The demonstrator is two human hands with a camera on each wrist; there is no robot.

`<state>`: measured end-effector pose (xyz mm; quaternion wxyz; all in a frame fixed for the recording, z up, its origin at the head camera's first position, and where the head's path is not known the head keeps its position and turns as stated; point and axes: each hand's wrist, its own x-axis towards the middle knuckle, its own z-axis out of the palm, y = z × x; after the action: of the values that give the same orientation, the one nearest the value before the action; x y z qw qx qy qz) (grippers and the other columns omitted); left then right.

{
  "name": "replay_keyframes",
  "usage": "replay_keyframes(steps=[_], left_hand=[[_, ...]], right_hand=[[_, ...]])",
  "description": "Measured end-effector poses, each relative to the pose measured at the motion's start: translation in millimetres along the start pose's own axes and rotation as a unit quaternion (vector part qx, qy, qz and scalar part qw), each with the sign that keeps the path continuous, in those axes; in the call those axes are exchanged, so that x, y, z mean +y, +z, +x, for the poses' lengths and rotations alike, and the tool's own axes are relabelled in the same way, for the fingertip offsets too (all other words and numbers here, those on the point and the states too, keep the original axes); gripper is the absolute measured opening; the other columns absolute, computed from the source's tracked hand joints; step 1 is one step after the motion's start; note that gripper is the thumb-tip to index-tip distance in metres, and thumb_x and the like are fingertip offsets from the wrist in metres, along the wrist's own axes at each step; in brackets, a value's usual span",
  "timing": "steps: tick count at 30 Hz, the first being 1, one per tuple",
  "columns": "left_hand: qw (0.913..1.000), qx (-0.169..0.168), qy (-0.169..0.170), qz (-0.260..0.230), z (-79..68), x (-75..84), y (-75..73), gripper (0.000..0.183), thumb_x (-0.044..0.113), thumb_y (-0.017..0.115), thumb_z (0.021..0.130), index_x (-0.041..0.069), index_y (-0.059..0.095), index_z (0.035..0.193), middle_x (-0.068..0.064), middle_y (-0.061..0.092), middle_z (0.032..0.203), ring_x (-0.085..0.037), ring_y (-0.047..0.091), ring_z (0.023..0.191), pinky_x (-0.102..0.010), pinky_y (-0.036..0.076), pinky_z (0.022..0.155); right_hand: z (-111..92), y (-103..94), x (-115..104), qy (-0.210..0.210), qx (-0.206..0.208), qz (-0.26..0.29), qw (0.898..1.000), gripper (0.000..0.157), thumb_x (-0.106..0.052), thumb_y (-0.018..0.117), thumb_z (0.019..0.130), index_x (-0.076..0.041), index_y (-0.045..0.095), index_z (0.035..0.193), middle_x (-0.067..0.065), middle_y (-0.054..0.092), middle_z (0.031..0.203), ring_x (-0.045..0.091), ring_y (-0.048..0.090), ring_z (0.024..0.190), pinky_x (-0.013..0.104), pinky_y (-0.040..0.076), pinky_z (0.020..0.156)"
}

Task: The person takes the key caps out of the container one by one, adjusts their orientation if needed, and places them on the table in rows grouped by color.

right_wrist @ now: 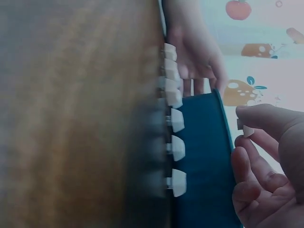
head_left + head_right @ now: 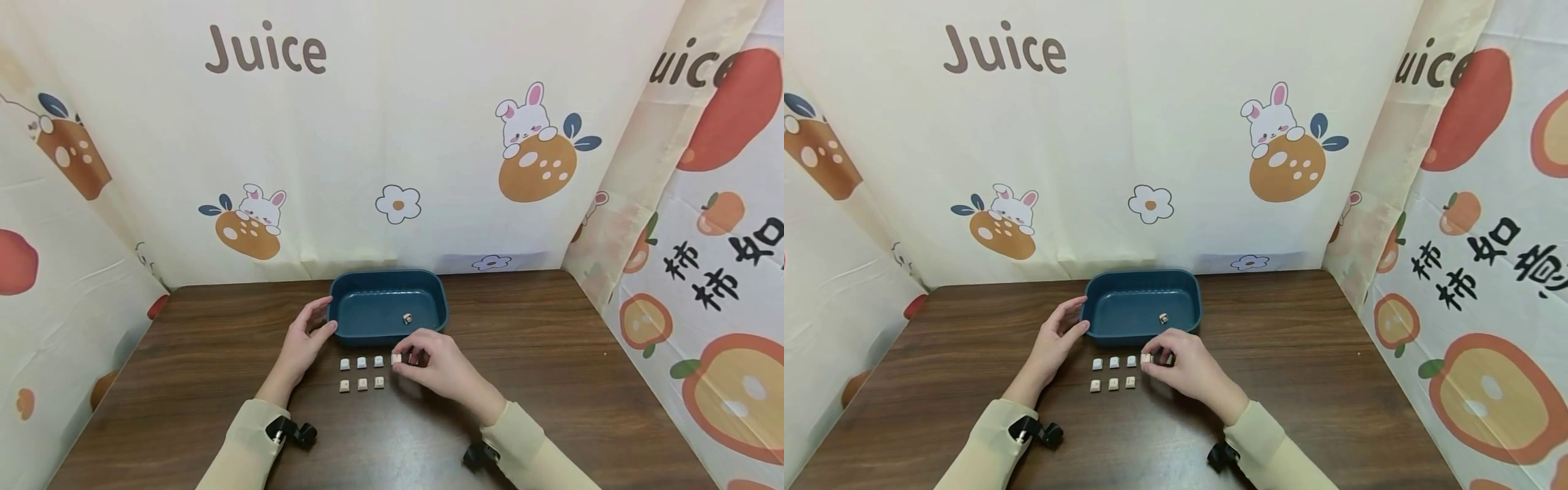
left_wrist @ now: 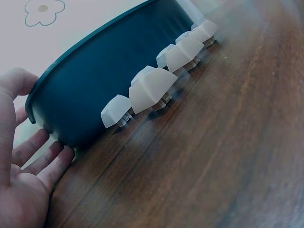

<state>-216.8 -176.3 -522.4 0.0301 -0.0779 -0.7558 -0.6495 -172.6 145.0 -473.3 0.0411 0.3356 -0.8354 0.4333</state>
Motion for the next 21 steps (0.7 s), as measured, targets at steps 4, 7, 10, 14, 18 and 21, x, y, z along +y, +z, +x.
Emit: replay_keyframes(steps=[4, 7, 10, 14, 18, 21], left_hand=[[1.0, 0.001, 0.0, 0.001, 0.2, 0.1, 0.4, 0.054, 0.013, 0.071, 0.108, 0.011, 0.054, 0.158, -0.02, 0.054, 0.158, -0.039, 0.052, 0.144, -0.015, 0.048, 0.1], [1.0, 0.002, 0.0, 0.001, 0.2, 0.9, 0.7, 0.053, 0.013, 0.07, 0.108, 0.01, 0.054, 0.159, -0.02, 0.054, 0.158, -0.039, 0.052, 0.145, -0.015, 0.048, 0.1], [1.0, 0.002, -0.002, 0.002, 0.3, 1.5, 1.0, 0.054, 0.012, 0.07, 0.108, 0.009, 0.053, 0.159, -0.02, 0.054, 0.158, -0.039, 0.052, 0.144, -0.015, 0.048, 0.1], [1.0, 0.001, -0.002, 0.0, 0.6, 2.3, 1.3, 0.054, 0.011, 0.07, 0.108, 0.009, 0.053, 0.159, -0.02, 0.054, 0.157, -0.04, 0.052, 0.144, -0.014, 0.048, 0.1], [1.0, 0.0, 0.003, -0.001, 0.3, 3.2, 0.8, 0.053, 0.012, 0.069, 0.109, 0.007, 0.052, 0.159, -0.021, 0.053, 0.158, -0.041, 0.051, 0.145, -0.014, 0.047, 0.1], [1.0, -0.001, 0.002, 0.001, -0.7, 2.9, 0.4, 0.053, 0.014, 0.069, 0.109, 0.008, 0.052, 0.159, -0.021, 0.053, 0.159, -0.041, 0.05, 0.146, -0.013, 0.047, 0.101]], right_hand=[[-6, 5.8, 3, 0.004, -0.016, -0.008, 1.0, 0.019, -0.016, 0.09, 0.093, -0.017, 0.08, 0.11, 0.002, 0.074, 0.096, 0.011, 0.067, 0.08, 0.031, 0.059, 0.068], [-9, 9.0, 4, -0.005, -0.017, -0.02, 1.0, 0.02, -0.016, 0.09, 0.092, -0.017, 0.08, 0.11, -0.003, 0.074, 0.098, 0.006, 0.067, 0.08, 0.026, 0.058, 0.068], [-11, 10.2, 5, -0.016, -0.012, -0.028, 0.999, 0.02, -0.015, 0.091, 0.091, -0.016, 0.081, 0.108, -0.004, 0.075, 0.099, 0.007, 0.067, 0.079, 0.024, 0.057, 0.067], [-12, 11.5, 6, -0.022, -0.013, -0.03, 0.999, 0.018, -0.012, 0.09, 0.091, -0.013, 0.081, 0.107, -0.002, 0.075, 0.098, 0.007, 0.066, 0.075, 0.022, 0.055, 0.065], [-13, 14.5, 8, -0.008, -0.027, -0.031, 0.999, 0.015, -0.011, 0.088, 0.092, -0.013, 0.081, 0.106, -0.003, 0.074, 0.099, 0.004, 0.065, 0.073, 0.019, 0.054, 0.064], [-14, 18.4, 9, -0.006, -0.034, -0.039, 0.999, 0.014, -0.01, 0.087, 0.092, -0.013, 0.081, 0.105, -0.003, 0.074, 0.098, 0.005, 0.067, 0.075, 0.019, 0.054, 0.065]])
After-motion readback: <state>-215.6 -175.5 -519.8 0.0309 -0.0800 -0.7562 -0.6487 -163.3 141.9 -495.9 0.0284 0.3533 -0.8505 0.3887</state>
